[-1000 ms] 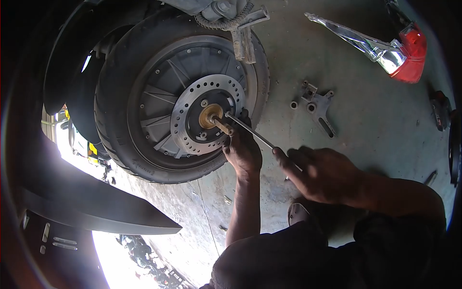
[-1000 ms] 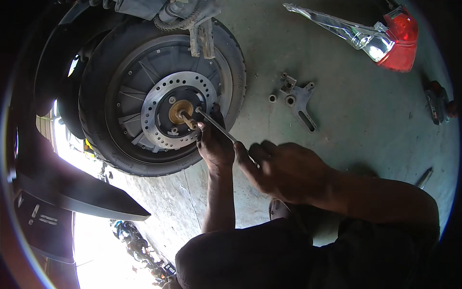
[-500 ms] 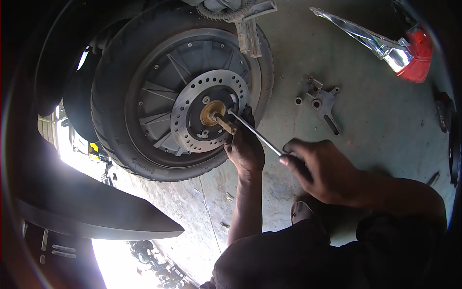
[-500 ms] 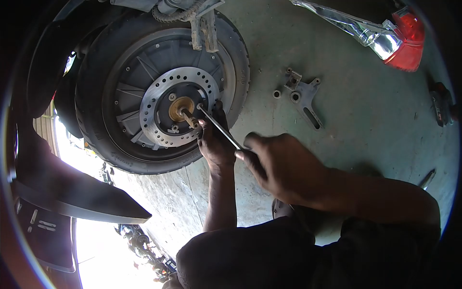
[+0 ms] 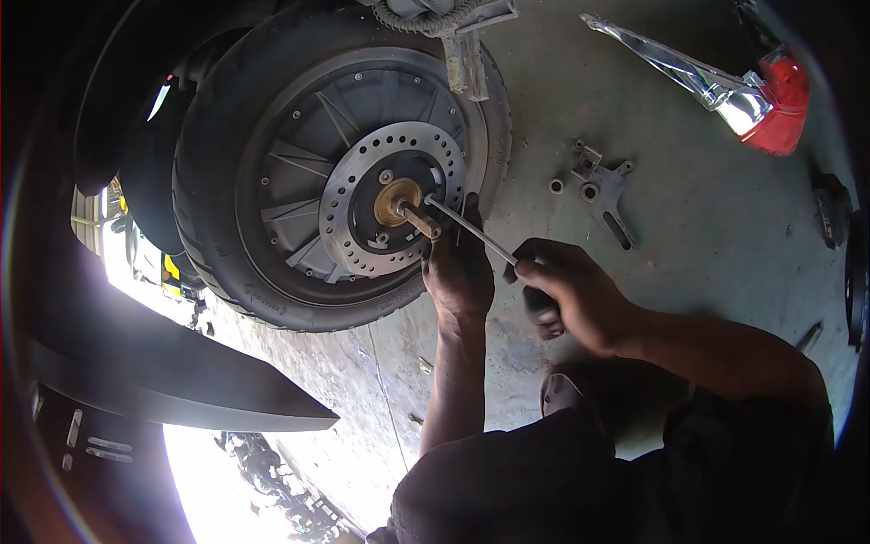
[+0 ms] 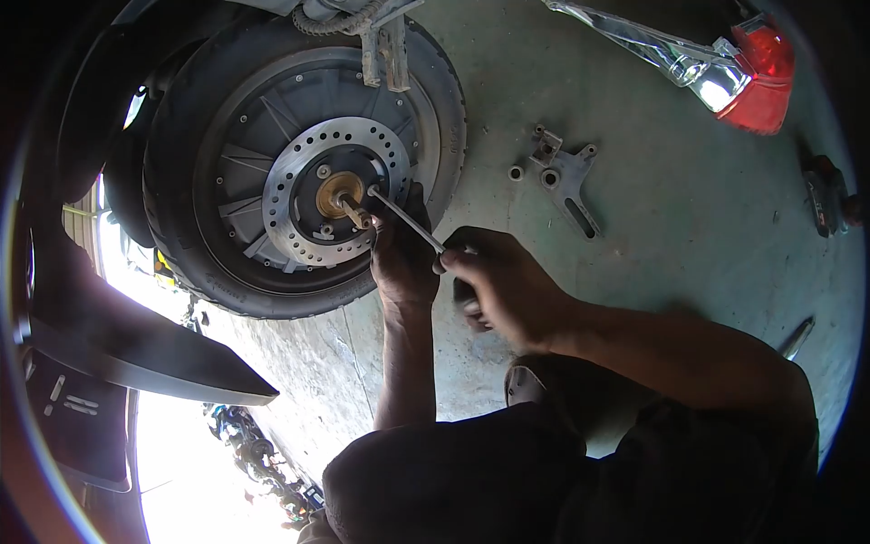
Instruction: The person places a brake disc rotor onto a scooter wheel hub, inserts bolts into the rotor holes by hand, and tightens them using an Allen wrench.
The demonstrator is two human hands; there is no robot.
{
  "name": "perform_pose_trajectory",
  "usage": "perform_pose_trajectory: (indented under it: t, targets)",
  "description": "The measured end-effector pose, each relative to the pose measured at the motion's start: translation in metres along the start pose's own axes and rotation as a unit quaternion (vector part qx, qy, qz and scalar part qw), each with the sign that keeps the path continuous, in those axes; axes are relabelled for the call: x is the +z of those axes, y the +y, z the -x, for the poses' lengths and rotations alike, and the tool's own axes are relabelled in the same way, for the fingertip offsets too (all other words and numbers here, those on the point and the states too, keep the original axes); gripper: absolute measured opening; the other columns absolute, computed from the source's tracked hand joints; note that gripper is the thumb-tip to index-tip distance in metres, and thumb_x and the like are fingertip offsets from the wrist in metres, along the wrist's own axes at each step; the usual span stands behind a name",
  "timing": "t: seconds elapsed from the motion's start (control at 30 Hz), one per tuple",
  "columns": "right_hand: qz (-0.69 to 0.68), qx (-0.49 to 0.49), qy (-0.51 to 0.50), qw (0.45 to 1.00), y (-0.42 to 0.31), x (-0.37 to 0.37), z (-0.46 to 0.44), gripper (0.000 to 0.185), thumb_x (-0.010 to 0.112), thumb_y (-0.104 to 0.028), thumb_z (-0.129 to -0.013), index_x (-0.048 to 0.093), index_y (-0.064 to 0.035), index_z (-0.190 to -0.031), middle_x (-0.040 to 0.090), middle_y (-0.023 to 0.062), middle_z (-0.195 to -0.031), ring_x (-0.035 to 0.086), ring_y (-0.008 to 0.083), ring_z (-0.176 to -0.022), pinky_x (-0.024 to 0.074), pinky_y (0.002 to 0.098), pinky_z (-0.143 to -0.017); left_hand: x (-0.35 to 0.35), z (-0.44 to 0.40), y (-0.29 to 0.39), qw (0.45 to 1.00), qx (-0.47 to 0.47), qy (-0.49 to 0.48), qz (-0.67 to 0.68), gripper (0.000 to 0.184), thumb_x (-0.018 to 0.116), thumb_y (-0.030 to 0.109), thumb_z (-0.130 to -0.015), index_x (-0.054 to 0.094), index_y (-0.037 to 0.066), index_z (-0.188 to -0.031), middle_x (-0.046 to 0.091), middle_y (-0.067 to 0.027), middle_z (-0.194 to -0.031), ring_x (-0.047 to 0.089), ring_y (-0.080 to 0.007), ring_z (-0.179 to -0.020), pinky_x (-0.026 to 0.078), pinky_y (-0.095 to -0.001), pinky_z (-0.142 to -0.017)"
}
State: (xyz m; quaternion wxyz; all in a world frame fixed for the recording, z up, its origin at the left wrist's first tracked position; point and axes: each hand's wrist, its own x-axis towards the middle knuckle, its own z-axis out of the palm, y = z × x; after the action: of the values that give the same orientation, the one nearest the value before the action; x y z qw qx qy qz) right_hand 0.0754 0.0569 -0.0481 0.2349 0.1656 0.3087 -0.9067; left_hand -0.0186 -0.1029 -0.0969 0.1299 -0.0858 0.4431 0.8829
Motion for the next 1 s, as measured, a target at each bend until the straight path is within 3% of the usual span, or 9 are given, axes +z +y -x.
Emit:
perform_pose_trajectory:
  t: [0.03, 0.07, 0.13, 0.37, 0.5, 0.6, 0.67, 0.87, 1.0]
  targets:
    - [0.311, -0.137, 0.005, 0.94, -0.002, 0.0, 0.006, 0.023, 0.05, -0.019, -0.094, 0.055, 0.0027, -0.101, 0.054, 0.0094, -0.066, 0.053, 0.0161, -0.057, 0.0459, 0.0318, -0.052, -0.003, -0.002, 0.001, 1.0, 0.001, 0.0, 0.002, 0.039, 0.038, 0.015, -0.102, 0.041, -0.006, -0.135, 0.053, -0.0183, -0.129, 0.051, -0.0256, -0.122, 0.038, -0.0382, -0.108]
    - [0.313, -0.136, 0.004, 0.94, -0.001, -0.002, 0.012, 0.023, 0.05, -0.019, -0.094, 0.055, 0.0027, -0.101, 0.054, 0.0094, -0.066, 0.053, 0.0161, -0.057, 0.0459, 0.0318, -0.052, -0.006, -0.003, 0.002, 0.999, 0.007, -0.021, -0.041, 0.04, 0.041, 0.018, -0.101, 0.041, -0.001, -0.137, 0.05, -0.0153, -0.133, 0.048, -0.0247, -0.126, 0.034, -0.0388, -0.111]
    - [0.748, -0.361, 0.032, 0.556, 0.0, -0.008, 0.024, 0.038, 0.055, -0.017, -0.089, 0.053, 0.0106, -0.114, 0.06, 0.0159, -0.074, 0.059, 0.0198, -0.064, 0.0526, 0.0332, -0.054, -0.013, -0.004, 0.002, 0.996, 0.014, -0.038, -0.08, 0.042, 0.045, 0.021, -0.1, 0.04, 0.004, -0.139, 0.047, -0.0123, -0.136, 0.044, -0.0237, -0.129, 0.03, -0.0394, -0.114]
    - [0.843, -0.44, 0.016, 0.31, -0.001, -0.007, 0.028, 0.031, 0.06, -0.011, -0.083, 0.061, 0.0138, -0.103, 0.058, 0.0105, -0.067, 0.059, 0.0187, -0.061, 0.0529, 0.0287, -0.049, 0.0, -0.004, 0.001, 0.995, 0.062, 0.0, -0.075, 0.037, 0.041, 0.011, -0.1, 0.043, -0.004, -0.135, 0.055, -0.0154, -0.128, 0.053, -0.0238, -0.121, 0.039, -0.0368, -0.106]
    - [0.798, -0.477, 0.038, 0.366, 0.012, -0.019, 0.019, 0.03, 0.058, -0.011, -0.086, 0.061, 0.0139, -0.102, 0.058, 0.0092, -0.066, 0.056, 0.0178, -0.053, 0.0515, 0.028, -0.048, -0.009, -0.005, 0.003, 0.974, 0.086, -0.07, -0.199, 0.034, 0.044, 0.014, -0.1, 0.046, 0.003, -0.132, 0.053, -0.0097, -0.128, 0.048, -0.0201, -0.123, 0.031, -0.0379, -0.114]
    - [0.656, -0.543, 0.05, 0.522, 0.016, -0.021, 0.013, 0.027, 0.052, -0.015, -0.095, 0.063, 0.0091, -0.092, 0.059, 0.0101, -0.064, 0.053, 0.0164, -0.046, 0.0474, 0.0289, -0.045, -0.012, -0.009, 0.0, 0.997, 0.044, 0.013, -0.068, 0.028, 0.048, 0.017, -0.099, 0.053, 0.005, -0.125, 0.06, -0.0074, -0.115, 0.055, -0.0184, -0.111, 0.04, -0.0353, -0.105]
    - [0.289, -0.202, 0.11, 0.929, 0.019, -0.016, 0.019, 0.03, 0.047, -0.019, -0.1, 0.059, 0.0042, -0.084, 0.056, 0.0112, -0.058, 0.055, 0.0181, -0.046, 0.0427, 0.0326, -0.043, -0.015, -0.009, -0.001, 0.999, 0.035, 0.011, -0.034, 0.026, 0.05, 0.019, -0.099, 0.055, 0.006, -0.121, 0.062, -0.0066, -0.108, 0.057, -0.0172, -0.104, 0.043, -0.0336, -0.098]
    - [0.44, -0.205, 0.09, 0.87, -0.004, -0.017, 0.032, 0.019, 0.055, -0.017, -0.096, 0.057, 0.0004, -0.102, 0.055, 0.0097, -0.063, 0.05, 0.0193, -0.046, 0.0468, 0.0332, -0.049, -0.033, -0.012, -0.004, 0.998, 0.043, -0.035, -0.017, 0.026, 0.058, 0.018, -0.095, 0.057, 0.011, -0.119, 0.059, -0.0025, -0.11, 0.054, -0.0173, -0.1, 0.043, -0.0358, -0.085]
    - [0.729, -0.442, 0.061, 0.52, -0.004, -0.021, 0.03, 0.024, 0.06, -0.013, -0.086, 0.06, 0.0022, -0.105, 0.057, 0.0096, -0.068, 0.056, 0.0218, -0.054, 0.051, 0.0322, -0.052, -0.028, -0.013, -0.006, 0.997, 0.064, 0.028, -0.036, 0.024, 0.057, 0.015, -0.094, 0.056, 0.01, -0.118, 0.06, -0.0017, -0.101, 0.055, -0.0154, -0.091, 0.044, -0.0325, -0.079]
